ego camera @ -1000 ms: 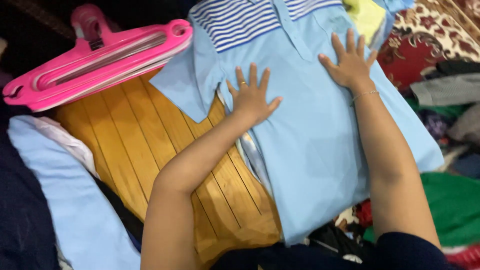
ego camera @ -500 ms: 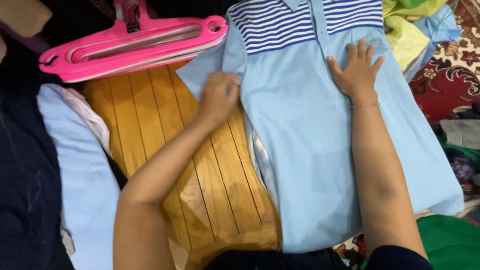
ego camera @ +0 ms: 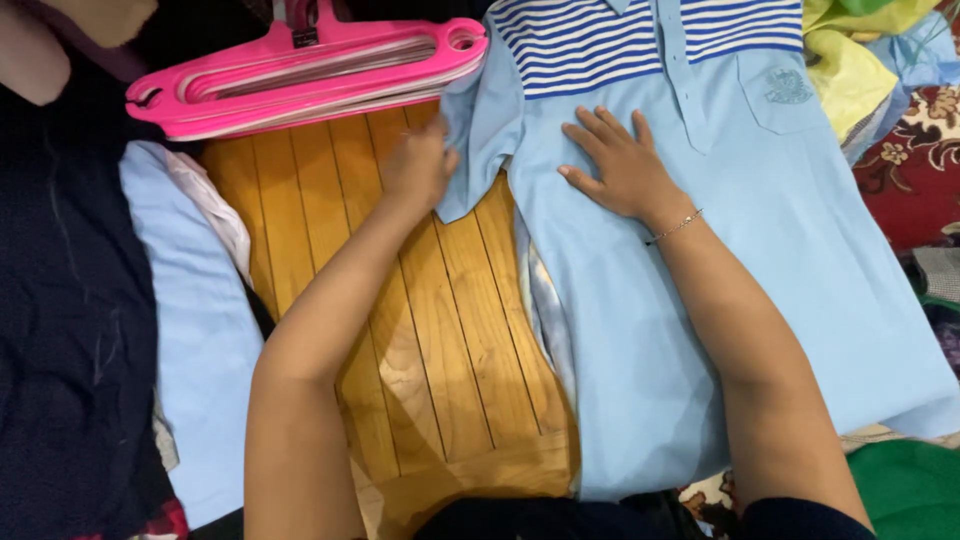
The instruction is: Folding various shirts and placing them onto plastic hangers
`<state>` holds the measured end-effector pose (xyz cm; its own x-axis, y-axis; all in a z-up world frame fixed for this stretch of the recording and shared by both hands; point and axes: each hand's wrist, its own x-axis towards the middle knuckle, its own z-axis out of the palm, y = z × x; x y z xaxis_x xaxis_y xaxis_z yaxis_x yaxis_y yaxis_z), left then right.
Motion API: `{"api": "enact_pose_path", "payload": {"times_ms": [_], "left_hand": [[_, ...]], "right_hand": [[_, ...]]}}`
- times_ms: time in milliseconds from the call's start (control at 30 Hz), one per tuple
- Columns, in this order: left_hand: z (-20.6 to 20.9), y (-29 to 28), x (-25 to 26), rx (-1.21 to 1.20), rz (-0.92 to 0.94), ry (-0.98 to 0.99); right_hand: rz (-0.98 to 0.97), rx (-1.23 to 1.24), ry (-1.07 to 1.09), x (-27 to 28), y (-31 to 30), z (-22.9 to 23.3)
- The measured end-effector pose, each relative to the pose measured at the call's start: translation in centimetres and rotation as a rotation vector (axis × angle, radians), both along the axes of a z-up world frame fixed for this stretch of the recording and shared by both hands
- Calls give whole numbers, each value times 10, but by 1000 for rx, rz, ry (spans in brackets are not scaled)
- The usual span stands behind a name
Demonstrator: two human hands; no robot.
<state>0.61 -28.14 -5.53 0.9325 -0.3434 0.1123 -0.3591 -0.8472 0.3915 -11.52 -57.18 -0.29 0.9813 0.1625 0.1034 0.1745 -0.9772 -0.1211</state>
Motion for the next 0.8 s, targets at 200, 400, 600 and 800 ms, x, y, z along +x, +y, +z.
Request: {"api": "enact_pose_path", "payload": {"times_ms": [200, 400, 600, 800], "left_hand": [[85, -61, -32, -422, -289, 132], [48, -142, 25, -1009, -444, -94], [69, -184, -11, -1167, -731, 350], [35, -162, -17, -864, -563, -223]], "right_hand": [[80, 12, -165, 2, -3, -13], [102, -67, -196, 10, -19, -32], [-200, -65, 289, 5, -19, -23], [213, 270, -268, -4, -8, 0]]}}
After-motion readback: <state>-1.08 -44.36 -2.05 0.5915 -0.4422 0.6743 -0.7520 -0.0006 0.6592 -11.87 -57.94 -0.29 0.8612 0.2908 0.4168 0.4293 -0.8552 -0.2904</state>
